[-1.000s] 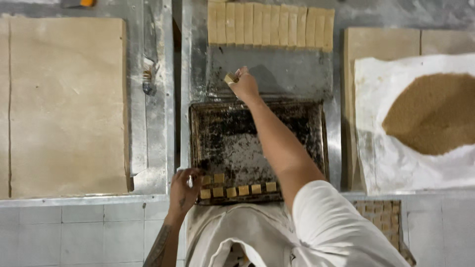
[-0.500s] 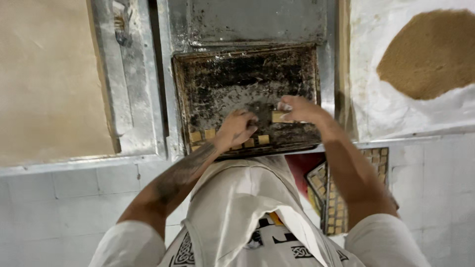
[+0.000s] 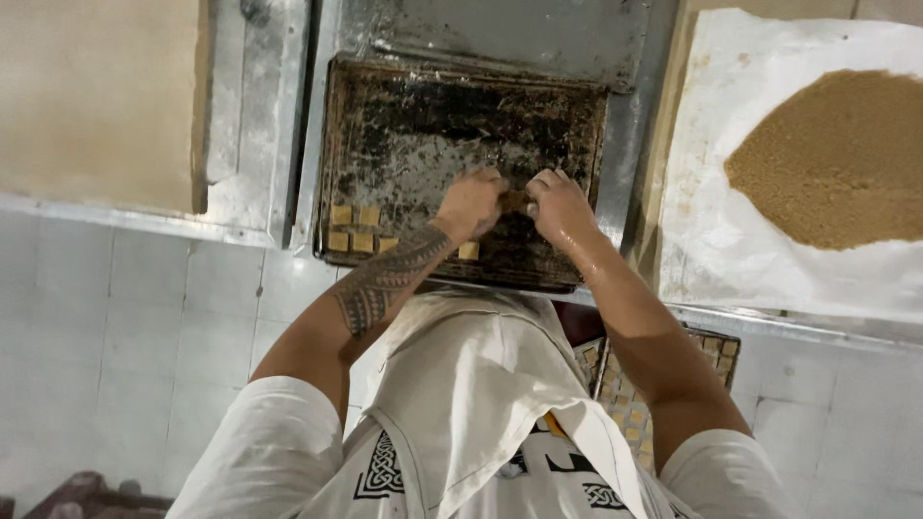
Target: The person picks up square pieces of dough from a metal table and places them in a grid pattern onto a dark baking tray.
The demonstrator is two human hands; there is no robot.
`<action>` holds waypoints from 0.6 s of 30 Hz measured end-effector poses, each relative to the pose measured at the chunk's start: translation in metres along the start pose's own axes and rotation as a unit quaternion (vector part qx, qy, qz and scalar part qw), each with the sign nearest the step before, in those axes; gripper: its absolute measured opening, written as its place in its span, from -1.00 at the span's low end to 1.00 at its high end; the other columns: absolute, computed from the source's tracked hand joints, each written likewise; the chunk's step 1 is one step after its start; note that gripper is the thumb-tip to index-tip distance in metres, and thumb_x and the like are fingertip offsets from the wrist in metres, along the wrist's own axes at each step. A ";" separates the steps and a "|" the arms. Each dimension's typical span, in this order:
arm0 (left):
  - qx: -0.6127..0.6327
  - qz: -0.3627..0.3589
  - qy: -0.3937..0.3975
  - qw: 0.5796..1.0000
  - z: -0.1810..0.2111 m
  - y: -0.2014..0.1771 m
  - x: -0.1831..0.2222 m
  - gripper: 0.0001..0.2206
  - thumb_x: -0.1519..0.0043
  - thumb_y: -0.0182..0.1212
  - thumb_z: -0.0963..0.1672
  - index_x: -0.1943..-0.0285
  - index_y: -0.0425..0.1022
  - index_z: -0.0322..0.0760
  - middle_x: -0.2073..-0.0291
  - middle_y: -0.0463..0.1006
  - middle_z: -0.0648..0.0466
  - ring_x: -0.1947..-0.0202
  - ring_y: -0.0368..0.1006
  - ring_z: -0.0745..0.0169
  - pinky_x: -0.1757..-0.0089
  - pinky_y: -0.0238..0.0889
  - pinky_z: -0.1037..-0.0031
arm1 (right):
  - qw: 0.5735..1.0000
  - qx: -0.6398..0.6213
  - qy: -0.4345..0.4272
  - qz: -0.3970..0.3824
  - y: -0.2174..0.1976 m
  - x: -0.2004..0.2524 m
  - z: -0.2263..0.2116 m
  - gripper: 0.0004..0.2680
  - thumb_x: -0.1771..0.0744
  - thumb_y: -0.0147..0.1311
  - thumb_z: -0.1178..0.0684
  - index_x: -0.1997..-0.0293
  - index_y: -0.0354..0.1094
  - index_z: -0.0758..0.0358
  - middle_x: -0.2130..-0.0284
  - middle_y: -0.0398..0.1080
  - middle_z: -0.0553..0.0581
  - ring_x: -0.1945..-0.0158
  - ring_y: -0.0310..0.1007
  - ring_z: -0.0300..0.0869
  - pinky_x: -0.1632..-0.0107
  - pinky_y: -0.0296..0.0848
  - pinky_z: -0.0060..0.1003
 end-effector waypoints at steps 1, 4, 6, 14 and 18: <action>0.015 -0.028 -0.019 0.999 -0.003 0.003 0.004 -0.79 -0.28 0.17 -0.14 -0.08 0.53 -0.18 -0.06 0.46 -0.01 -0.19 0.33 -0.07 -0.14 0.23 0.08 | 1.000 -0.005 -0.013 0.007 0.000 0.002 0.000 -0.79 -0.36 0.17 0.10 -0.09 0.41 0.27 -0.10 0.35 0.15 -0.25 0.26 0.07 -0.31 0.31 -0.01; 0.029 -0.008 -0.048 0.998 0.000 -0.002 0.009 -0.74 -0.23 0.16 -0.15 -0.10 0.53 -0.20 -0.09 0.44 -0.06 -0.13 0.34 -0.11 -0.05 0.25 0.04 | 0.999 -0.008 -0.040 0.015 -0.002 0.009 0.000 -0.73 -0.30 0.20 0.09 -0.07 0.39 0.33 -0.08 0.36 0.20 -0.20 0.25 0.11 -0.21 0.28 0.07; -0.019 0.047 -0.005 0.999 0.016 -0.011 0.016 -0.73 -0.20 0.18 -0.16 -0.09 0.53 -0.23 -0.04 0.48 -0.05 -0.11 0.38 -0.09 -0.06 0.25 0.01 | 0.998 0.000 -0.054 0.017 -0.003 0.011 -0.003 -0.72 -0.27 0.18 0.12 -0.08 0.39 0.34 -0.06 0.37 0.22 -0.16 0.26 0.13 -0.16 0.27 0.11; 0.127 0.092 -0.104 0.982 0.004 -0.033 0.035 -0.85 -0.31 0.16 -0.12 0.09 0.57 -0.27 0.14 0.55 -0.07 0.07 0.47 -0.12 0.02 0.37 0.11 | 1.000 0.001 -0.022 0.022 -0.007 0.007 0.007 -0.89 -0.43 0.02 0.09 0.02 0.44 0.25 -0.01 0.41 0.17 -0.19 0.30 0.10 -0.26 0.29 0.06; 0.088 0.043 -0.063 0.993 0.010 -0.012 0.058 -0.89 -0.10 0.25 -0.13 0.26 0.63 -0.20 0.16 0.52 -0.11 0.11 0.45 -0.15 0.09 0.37 0.11 | 0.998 -0.063 -0.006 -0.022 0.007 0.030 0.006 -0.84 -0.35 0.02 0.18 -0.01 0.42 0.31 0.01 0.39 0.24 -0.12 0.31 0.15 -0.15 0.33 0.06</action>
Point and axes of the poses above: each hand's wrist, its own x-axis away from the middle knuckle, its own y-axis out of the palm, z = x × y, the point moved 9 cm from there along -x, towards the middle knuckle
